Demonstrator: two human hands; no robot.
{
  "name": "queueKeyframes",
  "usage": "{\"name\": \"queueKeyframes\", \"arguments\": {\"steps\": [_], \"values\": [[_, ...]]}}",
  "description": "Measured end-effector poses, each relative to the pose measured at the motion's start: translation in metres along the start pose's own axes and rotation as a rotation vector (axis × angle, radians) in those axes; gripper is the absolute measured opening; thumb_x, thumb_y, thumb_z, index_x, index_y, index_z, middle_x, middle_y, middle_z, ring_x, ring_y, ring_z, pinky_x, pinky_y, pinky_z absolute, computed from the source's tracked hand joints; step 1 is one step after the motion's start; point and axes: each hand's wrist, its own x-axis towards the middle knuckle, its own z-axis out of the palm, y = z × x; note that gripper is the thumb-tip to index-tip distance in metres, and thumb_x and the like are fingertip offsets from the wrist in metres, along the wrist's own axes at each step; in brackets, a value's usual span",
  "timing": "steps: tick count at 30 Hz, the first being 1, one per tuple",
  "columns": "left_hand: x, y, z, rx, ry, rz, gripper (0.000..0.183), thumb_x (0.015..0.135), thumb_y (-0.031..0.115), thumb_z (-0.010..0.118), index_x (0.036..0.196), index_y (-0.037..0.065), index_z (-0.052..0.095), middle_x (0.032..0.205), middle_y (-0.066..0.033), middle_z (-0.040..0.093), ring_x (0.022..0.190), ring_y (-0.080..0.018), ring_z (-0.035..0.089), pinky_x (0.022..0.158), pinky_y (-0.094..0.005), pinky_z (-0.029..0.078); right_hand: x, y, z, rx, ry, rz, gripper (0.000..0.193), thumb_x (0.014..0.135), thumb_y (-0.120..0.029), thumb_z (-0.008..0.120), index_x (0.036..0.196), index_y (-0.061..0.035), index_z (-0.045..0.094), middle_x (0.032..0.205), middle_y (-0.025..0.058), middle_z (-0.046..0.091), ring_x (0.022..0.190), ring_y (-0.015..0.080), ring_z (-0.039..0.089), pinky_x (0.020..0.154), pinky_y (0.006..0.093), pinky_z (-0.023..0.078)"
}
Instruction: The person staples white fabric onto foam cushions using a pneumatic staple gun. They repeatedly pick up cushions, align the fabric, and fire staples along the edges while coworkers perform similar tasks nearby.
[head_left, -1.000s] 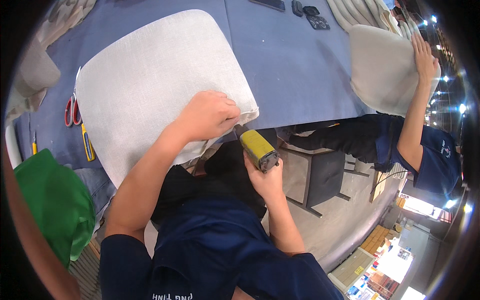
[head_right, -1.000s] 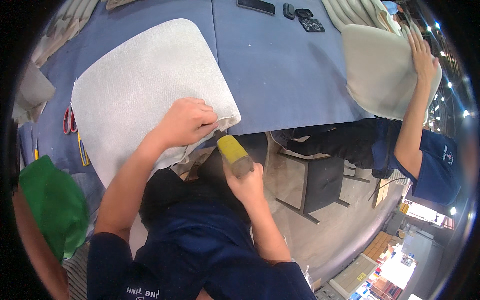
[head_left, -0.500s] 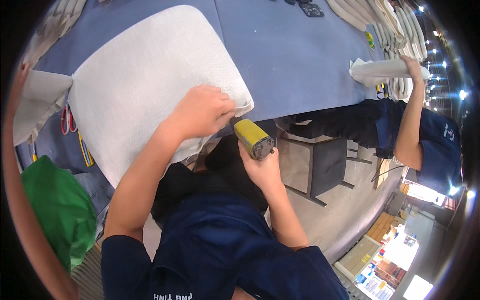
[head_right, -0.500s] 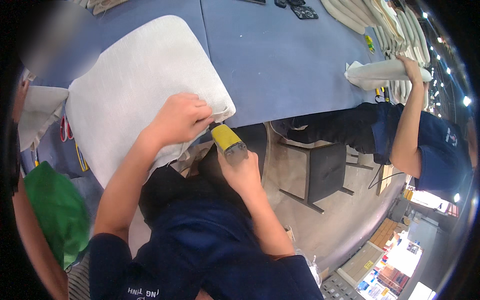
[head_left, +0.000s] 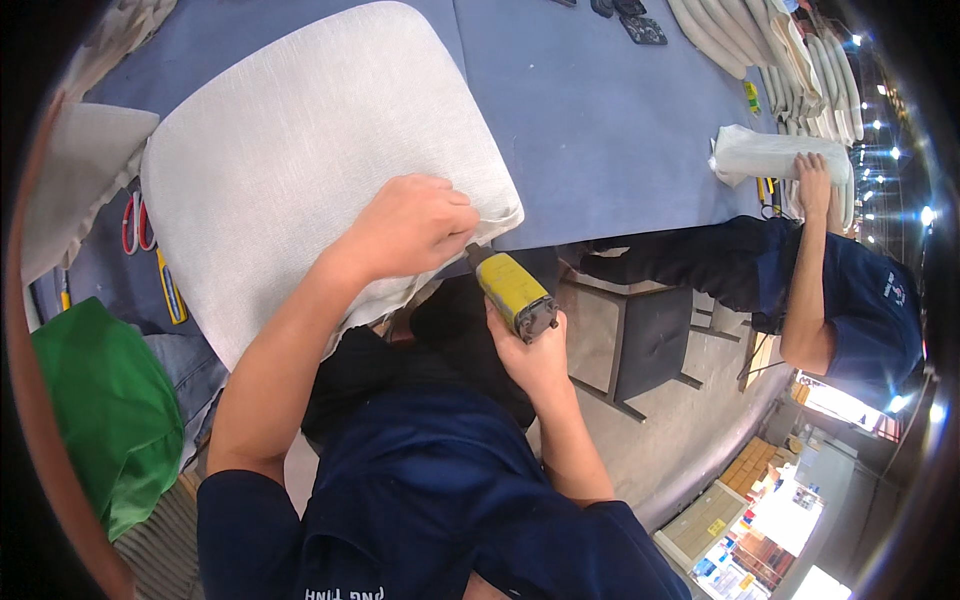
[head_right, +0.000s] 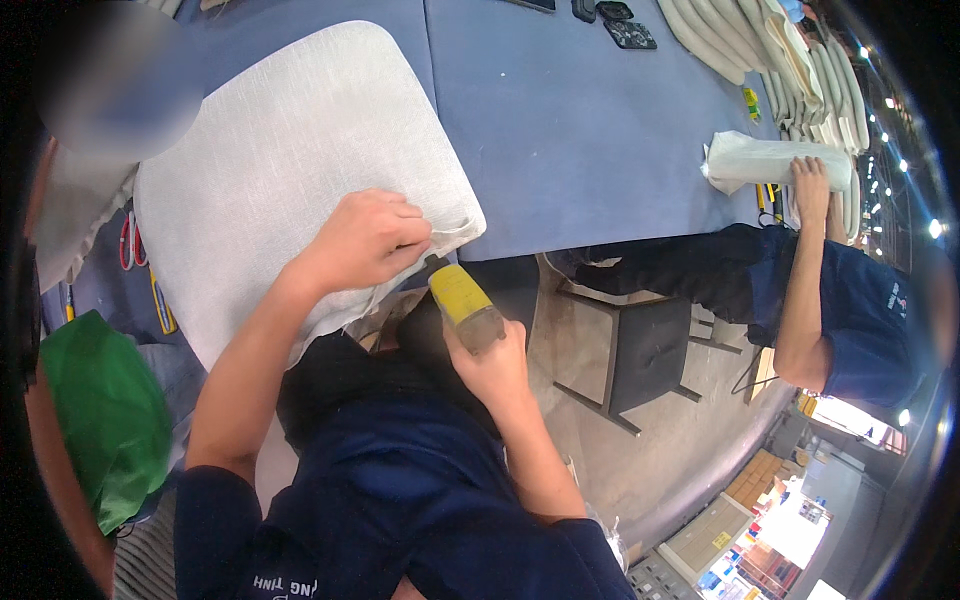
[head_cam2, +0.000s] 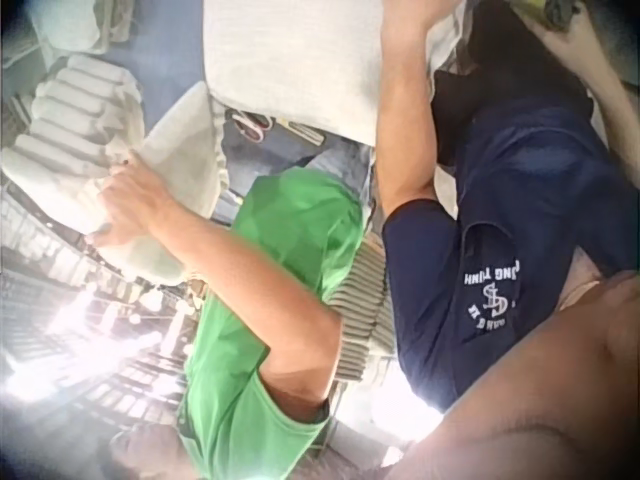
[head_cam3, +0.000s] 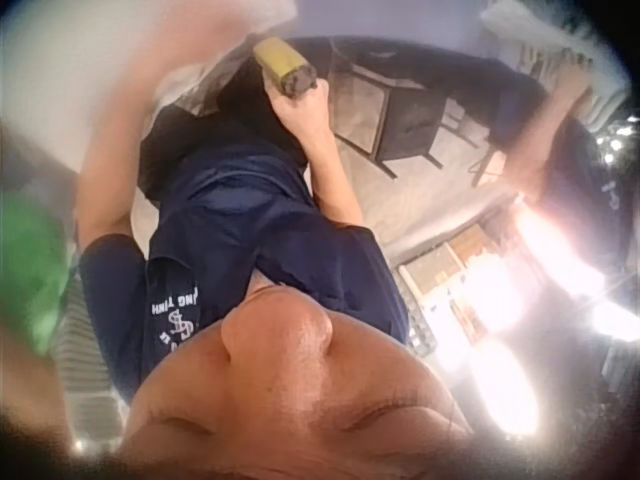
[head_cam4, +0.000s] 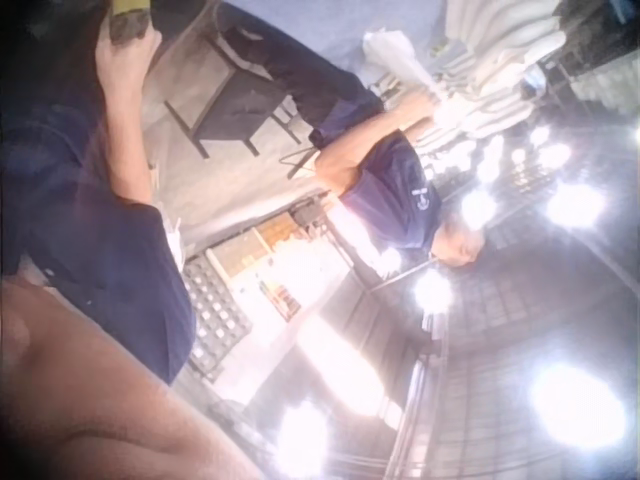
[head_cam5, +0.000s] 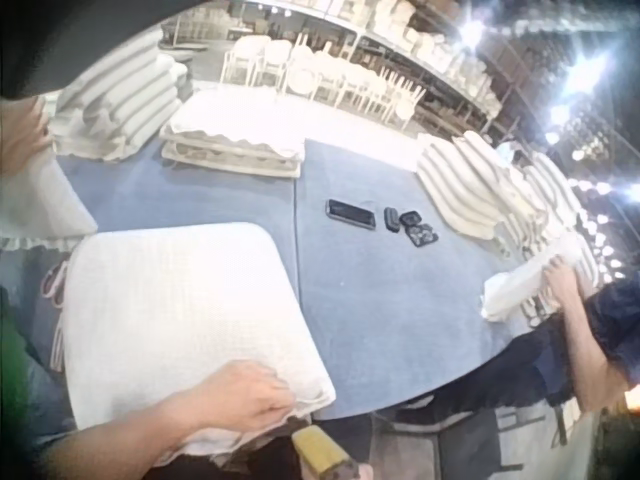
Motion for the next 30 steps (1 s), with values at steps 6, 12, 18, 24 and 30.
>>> {"name": "queueKeyframes", "arguments": {"steps": [6,12,18,24,30], "values": [[0.004,0.008,-0.011,0.055,-0.070,0.013,0.020,0.091,0.016,0.076,0.077,0.010,0.064,0.077,-0.0069,0.066,0.083,-0.0317,0.067,0.075,-0.0471,0.054,0.010,0.004,0.006,-0.066,-0.064,0.083,0.023,0.100,-0.007,0.080,0.120,0.0043,0.081,0.105,0.0181,0.086,0.096,0.0301,0.085,0.086,0.0385,0.064],[0.001,0.002,-0.017,0.007,-0.076,0.041,0.022,0.091,0.017,0.077,0.076,0.009,0.062,0.076,-0.0068,0.064,0.082,-0.0315,0.066,0.076,-0.0464,0.053,0.000,-0.007,0.001,-0.016,-0.030,0.035,0.024,0.100,-0.008,0.081,0.121,0.0039,0.081,0.108,0.0185,0.086,0.097,0.0304,0.086,0.087,0.0387,0.064],[-0.001,-0.005,-0.003,-0.050,-0.016,0.052,0.023,0.090,0.017,0.077,0.076,0.010,0.061,0.076,-0.0065,0.064,0.083,-0.0312,0.066,0.075,-0.0465,0.053,-0.003,-0.002,0.012,0.017,0.008,-0.015,0.024,0.100,-0.007,0.080,0.121,0.0034,0.081,0.108,0.0190,0.086,0.099,0.0318,0.086,0.088,0.0393,0.064],[0.001,0.006,-0.015,0.056,-0.091,0.066,0.023,0.092,0.018,0.078,0.078,0.009,0.062,0.077,-0.0068,0.064,0.083,-0.0316,0.066,0.078,-0.0472,0.053,0.002,-0.003,0.017,0.088,0.045,-0.019,0.018,0.095,-0.009,0.083,0.105,0.0048,0.079,0.088,0.0232,0.081,0.083,0.0421,0.082,0.073,0.0448,0.063],[-0.002,-0.001,-0.011,-0.032,-0.018,0.012,0.025,0.095,0.020,0.078,0.077,0.010,0.063,0.076,-0.0070,0.064,0.082,-0.0313,0.066,0.077,-0.0470,0.053,-0.006,-0.007,0.010,0.057,-0.039,0.007,0.019,0.098,-0.006,0.081,0.115,0.0041,0.080,0.102,0.0183,0.085,0.093,0.0317,0.084,0.083,0.0406,0.063]]}}
